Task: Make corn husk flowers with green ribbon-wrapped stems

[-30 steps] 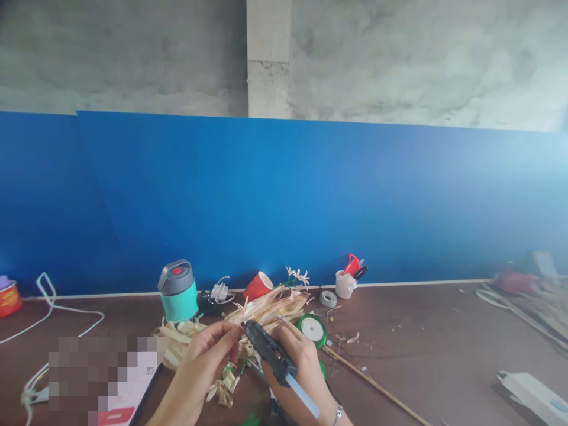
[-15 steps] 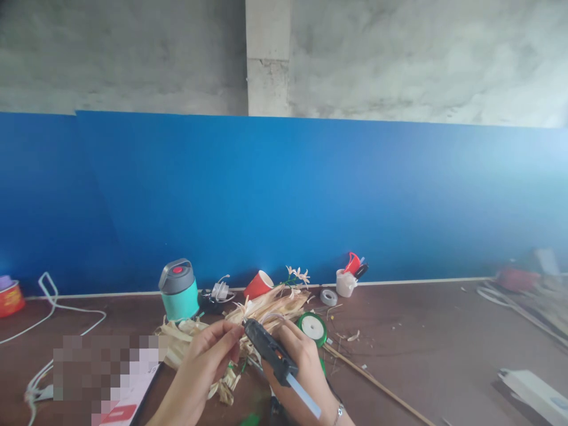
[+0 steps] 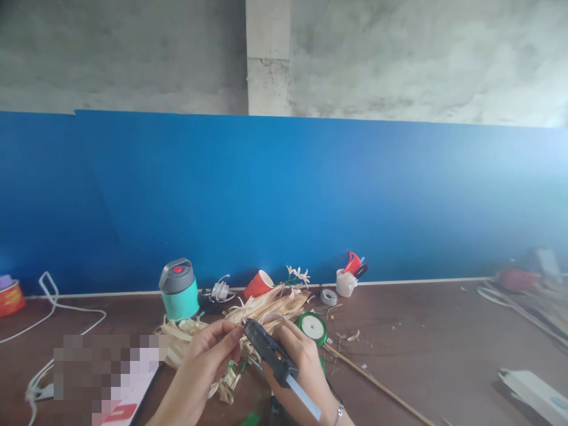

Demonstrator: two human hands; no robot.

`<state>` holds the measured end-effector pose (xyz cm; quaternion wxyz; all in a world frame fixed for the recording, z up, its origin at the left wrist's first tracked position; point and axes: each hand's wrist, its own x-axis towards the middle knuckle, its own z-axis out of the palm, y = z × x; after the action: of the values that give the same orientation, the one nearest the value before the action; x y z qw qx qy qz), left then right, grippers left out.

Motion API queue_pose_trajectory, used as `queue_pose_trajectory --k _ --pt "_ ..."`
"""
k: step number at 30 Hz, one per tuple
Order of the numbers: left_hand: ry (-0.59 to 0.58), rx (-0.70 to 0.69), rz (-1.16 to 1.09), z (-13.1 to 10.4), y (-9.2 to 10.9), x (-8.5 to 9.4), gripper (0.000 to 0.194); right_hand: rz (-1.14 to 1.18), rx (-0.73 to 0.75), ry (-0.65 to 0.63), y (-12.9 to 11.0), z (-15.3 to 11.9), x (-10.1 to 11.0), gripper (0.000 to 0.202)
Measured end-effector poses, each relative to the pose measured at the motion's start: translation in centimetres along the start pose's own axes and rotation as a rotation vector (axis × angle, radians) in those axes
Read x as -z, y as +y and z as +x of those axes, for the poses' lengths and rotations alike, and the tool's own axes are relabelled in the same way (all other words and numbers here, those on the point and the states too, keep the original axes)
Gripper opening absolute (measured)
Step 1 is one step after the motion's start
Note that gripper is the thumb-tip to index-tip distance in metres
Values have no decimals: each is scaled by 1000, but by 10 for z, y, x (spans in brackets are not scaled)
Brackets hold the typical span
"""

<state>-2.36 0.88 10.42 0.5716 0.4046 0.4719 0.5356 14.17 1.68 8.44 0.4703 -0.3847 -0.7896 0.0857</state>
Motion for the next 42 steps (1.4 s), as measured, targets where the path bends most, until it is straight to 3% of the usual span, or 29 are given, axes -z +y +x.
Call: queue_pose_trajectory --k 42 --pt "-6 -2 -23 -3 6 -3 39 -8 2 -24 -2 1 2 9"
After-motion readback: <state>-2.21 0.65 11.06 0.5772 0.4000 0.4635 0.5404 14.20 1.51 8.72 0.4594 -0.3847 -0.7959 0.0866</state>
